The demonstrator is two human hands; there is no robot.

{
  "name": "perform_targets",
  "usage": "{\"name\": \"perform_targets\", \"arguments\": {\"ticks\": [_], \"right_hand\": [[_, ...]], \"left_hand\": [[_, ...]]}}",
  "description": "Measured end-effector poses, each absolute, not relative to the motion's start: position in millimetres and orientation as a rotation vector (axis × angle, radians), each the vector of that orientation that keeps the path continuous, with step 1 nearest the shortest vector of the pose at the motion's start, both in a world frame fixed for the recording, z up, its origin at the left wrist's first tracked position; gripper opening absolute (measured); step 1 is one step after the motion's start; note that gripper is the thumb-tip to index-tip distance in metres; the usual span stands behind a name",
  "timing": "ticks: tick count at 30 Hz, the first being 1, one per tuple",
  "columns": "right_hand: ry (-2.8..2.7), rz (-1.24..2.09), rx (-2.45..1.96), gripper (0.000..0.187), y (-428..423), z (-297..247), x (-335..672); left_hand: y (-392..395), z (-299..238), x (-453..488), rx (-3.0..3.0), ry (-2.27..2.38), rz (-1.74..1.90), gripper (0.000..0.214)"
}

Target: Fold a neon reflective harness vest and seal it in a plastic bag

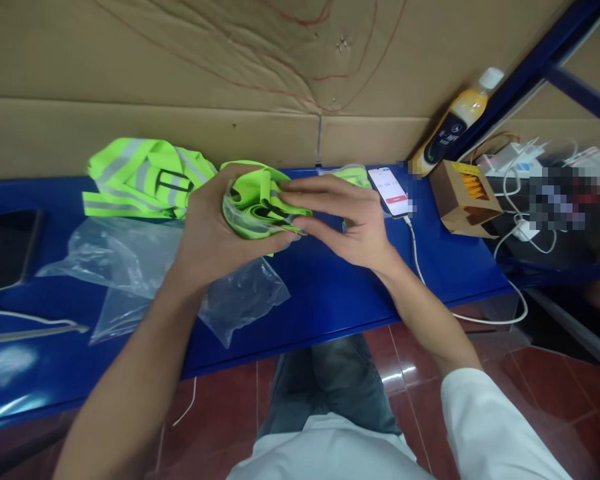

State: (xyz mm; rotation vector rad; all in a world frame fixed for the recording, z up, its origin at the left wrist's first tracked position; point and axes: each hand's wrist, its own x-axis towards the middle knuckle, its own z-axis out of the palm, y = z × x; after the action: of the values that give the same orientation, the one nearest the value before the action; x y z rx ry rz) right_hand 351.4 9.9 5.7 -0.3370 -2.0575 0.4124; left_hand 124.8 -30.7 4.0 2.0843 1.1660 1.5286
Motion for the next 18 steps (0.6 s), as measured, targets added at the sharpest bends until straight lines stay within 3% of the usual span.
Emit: {"name": "perform_targets", "arguments": {"ticks": [12,18], "right_hand": [[-2.191,0.342,-0.171,0.017,3.9,2.6,350.6],[-2.171,0.359,-0.341,0.027,0.3,7.2,350.8]], "left_hand": [[-31.8,6.8,119.1,2.219,1.195,1.432,0.078],[-30.0,5.2,118.6,2.206,1.086,1.527,0.078]]}}
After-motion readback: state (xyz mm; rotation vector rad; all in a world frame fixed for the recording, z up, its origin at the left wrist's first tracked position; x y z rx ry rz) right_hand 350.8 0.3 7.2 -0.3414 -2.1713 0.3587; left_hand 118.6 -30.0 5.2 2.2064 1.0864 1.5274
